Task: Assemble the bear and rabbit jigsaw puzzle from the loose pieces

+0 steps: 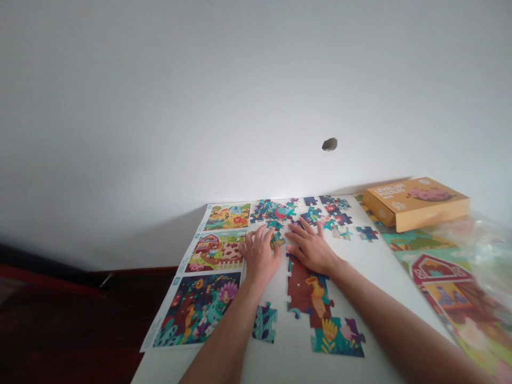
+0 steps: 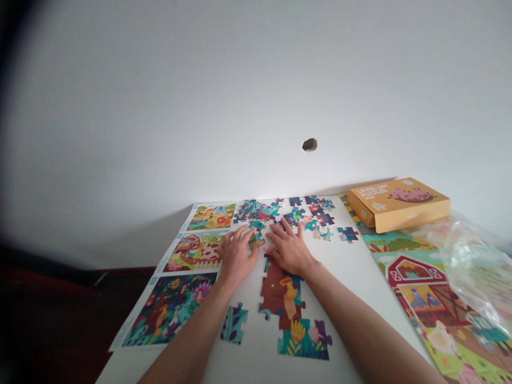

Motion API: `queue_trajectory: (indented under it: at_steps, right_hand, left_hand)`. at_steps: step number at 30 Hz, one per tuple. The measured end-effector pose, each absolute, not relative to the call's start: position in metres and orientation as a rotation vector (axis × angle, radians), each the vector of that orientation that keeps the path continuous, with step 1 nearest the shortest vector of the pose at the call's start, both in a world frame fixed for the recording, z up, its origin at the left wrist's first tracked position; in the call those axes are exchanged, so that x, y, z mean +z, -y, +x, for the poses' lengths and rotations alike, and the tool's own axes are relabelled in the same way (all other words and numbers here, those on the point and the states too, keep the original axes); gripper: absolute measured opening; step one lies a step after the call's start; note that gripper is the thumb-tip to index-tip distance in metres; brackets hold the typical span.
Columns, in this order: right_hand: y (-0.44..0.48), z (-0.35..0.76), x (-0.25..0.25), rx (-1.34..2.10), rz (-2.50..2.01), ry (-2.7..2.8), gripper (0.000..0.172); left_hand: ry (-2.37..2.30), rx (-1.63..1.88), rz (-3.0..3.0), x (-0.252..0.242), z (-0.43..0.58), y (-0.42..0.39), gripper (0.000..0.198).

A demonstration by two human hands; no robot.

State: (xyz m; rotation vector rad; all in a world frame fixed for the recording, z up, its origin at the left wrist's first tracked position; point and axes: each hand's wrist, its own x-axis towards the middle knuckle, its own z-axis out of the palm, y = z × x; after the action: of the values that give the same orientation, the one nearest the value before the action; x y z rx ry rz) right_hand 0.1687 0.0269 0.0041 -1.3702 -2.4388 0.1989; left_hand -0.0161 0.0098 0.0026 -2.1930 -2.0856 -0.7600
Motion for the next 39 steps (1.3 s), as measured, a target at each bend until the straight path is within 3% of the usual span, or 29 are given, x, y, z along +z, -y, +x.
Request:
queue_trajectory:
  at_steps: [4,16,22,34,39]
  right_hand:
    - [-0.027,0.168,0.005,0.193,-1.379,2.426,0.047]
    - [-0.053,0.151,0.021,0.074,-1.567,2.287,0.033]
    - [-0.109,0.124,0.024,0.182,-1.594,2.312,0.052]
    - [-0.137,0.156,0.02,0.127,-1.823,2.055,0.034]
    - [-0.134,0.149,0.02,0.098,-1.781,2.006,0.039]
  left_hand:
    - [2.022,-0.723,-2.286,-0.001,-0.016,-0.01,0.05]
    - [2.028,-0.74,-2.26,0.002,-0.013,-0.011,0.034]
    - [2.041,-0.745,-2.261,0.002,-0.014,-0.01,0.035]
    - [2.057,-0.782,-2.228,-0.002,-0.013,-0.01,0.035]
    - [2.056,-0.788,-2.235,-0.001,-0.013,-0.01,0.035]
